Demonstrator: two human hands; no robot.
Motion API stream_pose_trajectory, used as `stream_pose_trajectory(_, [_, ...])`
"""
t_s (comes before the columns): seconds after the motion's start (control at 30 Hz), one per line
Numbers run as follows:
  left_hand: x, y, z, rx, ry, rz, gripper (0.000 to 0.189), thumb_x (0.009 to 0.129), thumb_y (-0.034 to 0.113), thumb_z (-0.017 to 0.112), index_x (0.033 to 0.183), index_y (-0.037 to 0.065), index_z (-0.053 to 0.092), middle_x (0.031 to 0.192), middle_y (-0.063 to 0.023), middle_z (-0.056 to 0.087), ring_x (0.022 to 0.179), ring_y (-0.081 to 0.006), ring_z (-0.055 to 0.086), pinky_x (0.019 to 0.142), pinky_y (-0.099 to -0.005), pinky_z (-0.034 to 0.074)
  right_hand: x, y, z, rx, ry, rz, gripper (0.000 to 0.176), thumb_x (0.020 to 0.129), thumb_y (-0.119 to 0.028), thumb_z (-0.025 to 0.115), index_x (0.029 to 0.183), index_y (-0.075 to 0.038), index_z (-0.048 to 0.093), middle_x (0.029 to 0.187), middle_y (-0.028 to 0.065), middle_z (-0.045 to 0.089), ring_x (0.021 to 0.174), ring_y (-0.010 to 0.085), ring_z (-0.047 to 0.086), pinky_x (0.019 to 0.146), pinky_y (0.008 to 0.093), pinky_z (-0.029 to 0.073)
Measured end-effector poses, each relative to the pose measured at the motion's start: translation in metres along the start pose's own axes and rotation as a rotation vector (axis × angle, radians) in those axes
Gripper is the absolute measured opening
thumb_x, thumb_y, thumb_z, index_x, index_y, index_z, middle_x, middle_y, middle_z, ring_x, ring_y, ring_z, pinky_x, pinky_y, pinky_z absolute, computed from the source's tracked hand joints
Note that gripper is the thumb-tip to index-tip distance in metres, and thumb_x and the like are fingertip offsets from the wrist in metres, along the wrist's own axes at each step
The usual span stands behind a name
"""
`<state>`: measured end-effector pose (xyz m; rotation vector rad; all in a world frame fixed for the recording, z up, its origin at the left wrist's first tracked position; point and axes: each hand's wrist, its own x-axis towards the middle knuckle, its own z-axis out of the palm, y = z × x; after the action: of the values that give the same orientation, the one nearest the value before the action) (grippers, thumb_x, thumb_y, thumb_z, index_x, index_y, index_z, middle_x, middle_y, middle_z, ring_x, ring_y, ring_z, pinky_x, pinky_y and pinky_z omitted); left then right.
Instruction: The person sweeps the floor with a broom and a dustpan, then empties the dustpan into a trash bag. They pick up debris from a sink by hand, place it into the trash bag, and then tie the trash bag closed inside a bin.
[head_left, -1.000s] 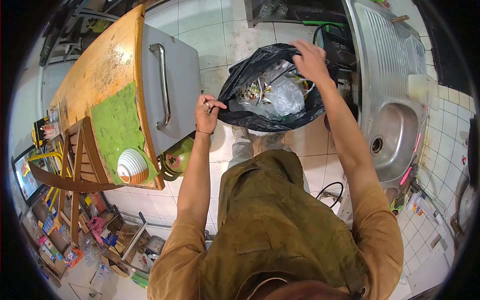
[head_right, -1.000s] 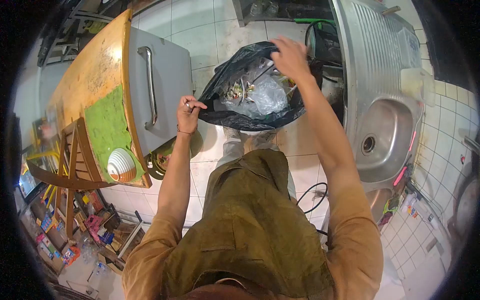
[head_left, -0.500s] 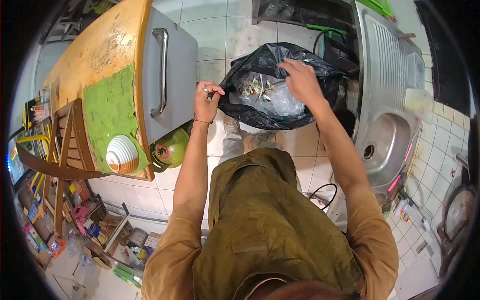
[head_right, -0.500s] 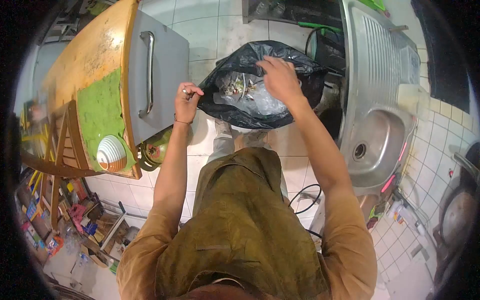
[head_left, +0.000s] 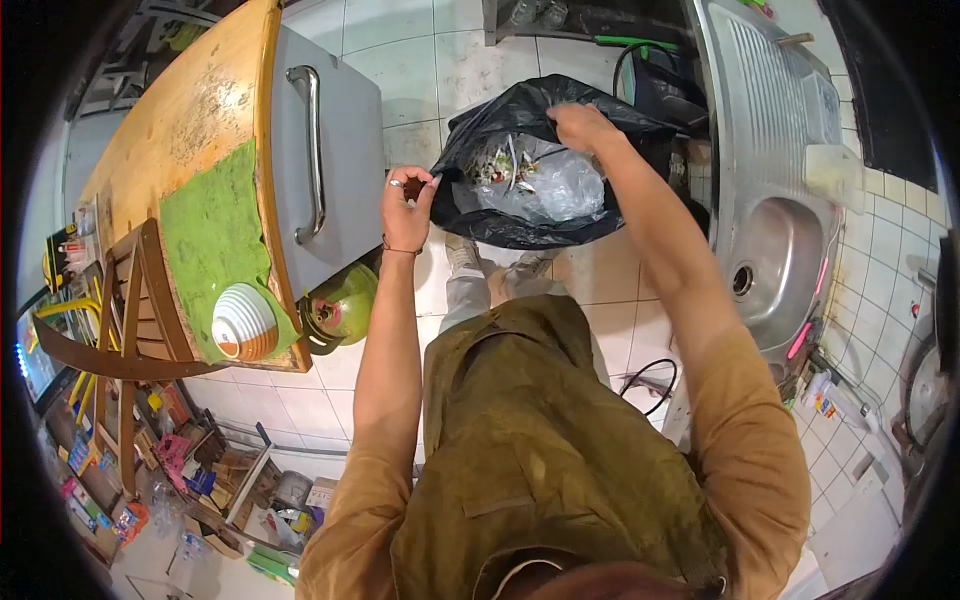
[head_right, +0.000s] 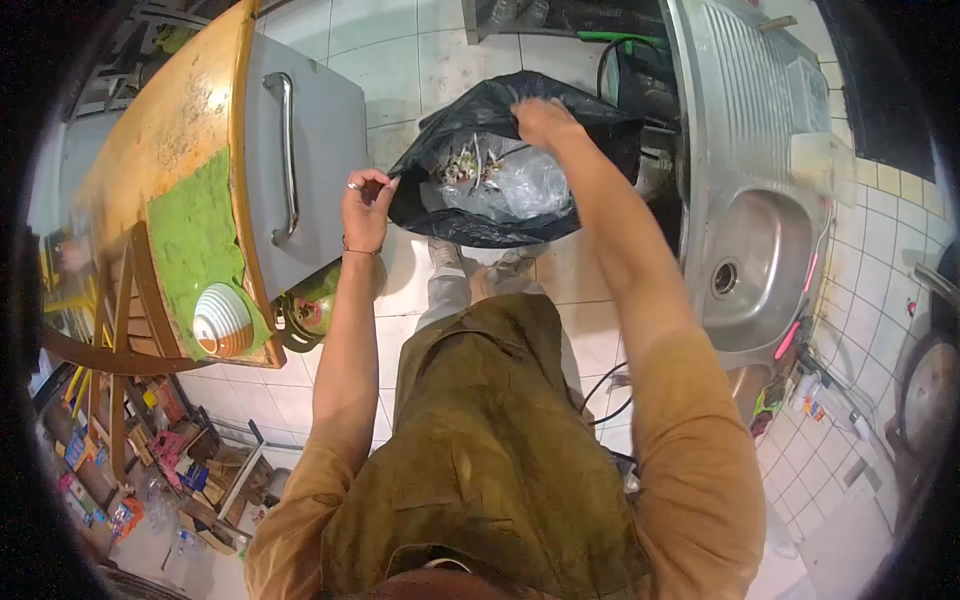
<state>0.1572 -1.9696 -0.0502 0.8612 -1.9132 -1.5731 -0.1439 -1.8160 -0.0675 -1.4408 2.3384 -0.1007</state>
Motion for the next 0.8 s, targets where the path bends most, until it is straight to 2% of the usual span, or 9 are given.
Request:
stream_pose_trajectory(0.07, [0.001,-0.006,-0.007,0.025,-0.01,-0.009,0.016,0.081,-0.003,0.068,0.089,0.006,0.057,0.083,-0.0004,0.053,0.067,-0.0081,0.052,0.064,-0.0234,0.044,-0.027,-0.012,-0.018,-0.104,-0.353,-0.081,0.026,0.079,-0.01,0.052,0.101,-0.006,0.065,0.104,0.0155,0.066,0.101,0.0339,0.062,0.086,0.0466,0.045])
stream_pose_trajectory(0.1, [0.001,-0.009,-0.004,0.012,0.017,-0.015,0.016,0.081,-0.003,0.068,0.089,0.006,0.057,0.083,-0.0003,0.054,0.067,-0.0081,0.052,0.064,-0.0234,0.044,-0.07,-0.016,-0.023,0.001,0.011,-0.164,0.022,0.079,-0.009,0.053,0.097,-0.005,0.065,0.093,0.0151,0.066,0.093,0.0343,0.062,0.081,0.0479,0.045])
stream_pose_trajectory(0.13, [0.001,-0.001,-0.004,0.06,0.027,-0.019,0.016,0.081,-0.001,0.069,0.089,0.006,0.057,0.083,-0.0003,0.055,0.067,-0.0076,0.052,0.064,-0.0232,0.044,-0.092,-0.028,-0.04,0.129,0.12,-0.196,0.017,0.078,-0.007,0.055,0.092,-0.005,0.064,0.087,0.0158,0.064,0.087,0.0349,0.062,0.077,0.0481,0.044])
stream_pose_trajectory(0.3, [-0.001,0.005,-0.002,0.0,0.022,-0.097,0.018,0.081,0.001,0.07,0.091,0.007,0.056,0.078,0.001,0.054,0.066,-0.0063,0.05,0.062,-0.0224,0.042,-0.144,-0.073,-0.056,0.355,0.304,-0.221,0.018,0.078,-0.006,0.057,0.093,-0.005,0.067,0.082,0.0151,0.064,0.081,0.0341,0.062,0.073,0.0438,0.045])
stream_pose_trajectory(0.37, [-0.003,0.006,0.001,-0.029,0.009,-0.108,0.019,0.082,0.001,0.07,0.091,0.007,0.055,0.077,0.002,0.053,0.066,-0.0056,0.049,0.061,-0.022,0.042,-0.149,-0.068,-0.044,0.302,0.226,-0.143,0.019,0.078,-0.008,0.059,0.095,-0.007,0.067,0.082,0.0142,0.064,0.079,0.0329,0.061,0.071,0.0424,0.046])
stream_pose_trajectory(0.5, [-0.006,0.007,-0.004,-0.038,-0.022,-0.098,0.022,0.083,-0.001,0.068,0.095,0.008,0.052,0.079,0.0031,0.052,0.07,-0.0052,0.049,0.063,-0.0207,0.041,-0.125,-0.062,-0.058,0.18,0.381,0.074,0.018,0.079,-0.011,0.06,0.095,-0.009,0.068,0.084,0.0131,0.064,0.081,0.0333,0.06,0.071,0.0447,0.047])
stream_pose_trajectory(0.6, [-0.008,0.003,-0.005,-0.038,-0.061,-0.1,0.023,0.084,-0.003,0.067,0.097,0.008,0.051,0.083,0.0031,0.052,0.073,-0.0053,0.049,0.066,-0.02,0.041,-0.066,-0.008,-0.039,0.132,0.529,0.167,0.02,0.082,-0.015,0.06,0.1,-0.009,0.068,0.087,0.0155,0.065,0.086,0.035,0.061,0.079,0.0449,0.048])
stream_pose_trajectory(0.67, [-0.009,-0.002,-0.006,-0.046,-0.08,-0.112,0.024,0.085,-0.005,0.065,0.098,0.007,0.05,0.085,0.0028,0.052,0.075,-0.0055,0.049,0.068,-0.0197,0.041,-0.022,0.013,-0.034,0.226,0.383,0.39,0.023,0.085,-0.018,0.061,0.105,-0.009,0.068,0.098,0.018,0.066,0.097,0.0353,0.061,0.086,0.043,0.049])
stream_pose_trajectory(0.8, [-0.011,0.007,-0.005,-0.075,-0.083,-0.077,0.023,0.085,-0.007,0.064,0.098,0.007,0.051,0.086,0.0018,0.053,0.076,-0.0054,0.05,0.068,-0.0193,0.041,0.024,0.044,0.003,0.245,0.256,0.283,0.024,0.085,-0.019,0.064,0.105,-0.007,0.068,0.103,0.018,0.067,0.1,0.0336,0.063,0.087,0.0416,0.049])
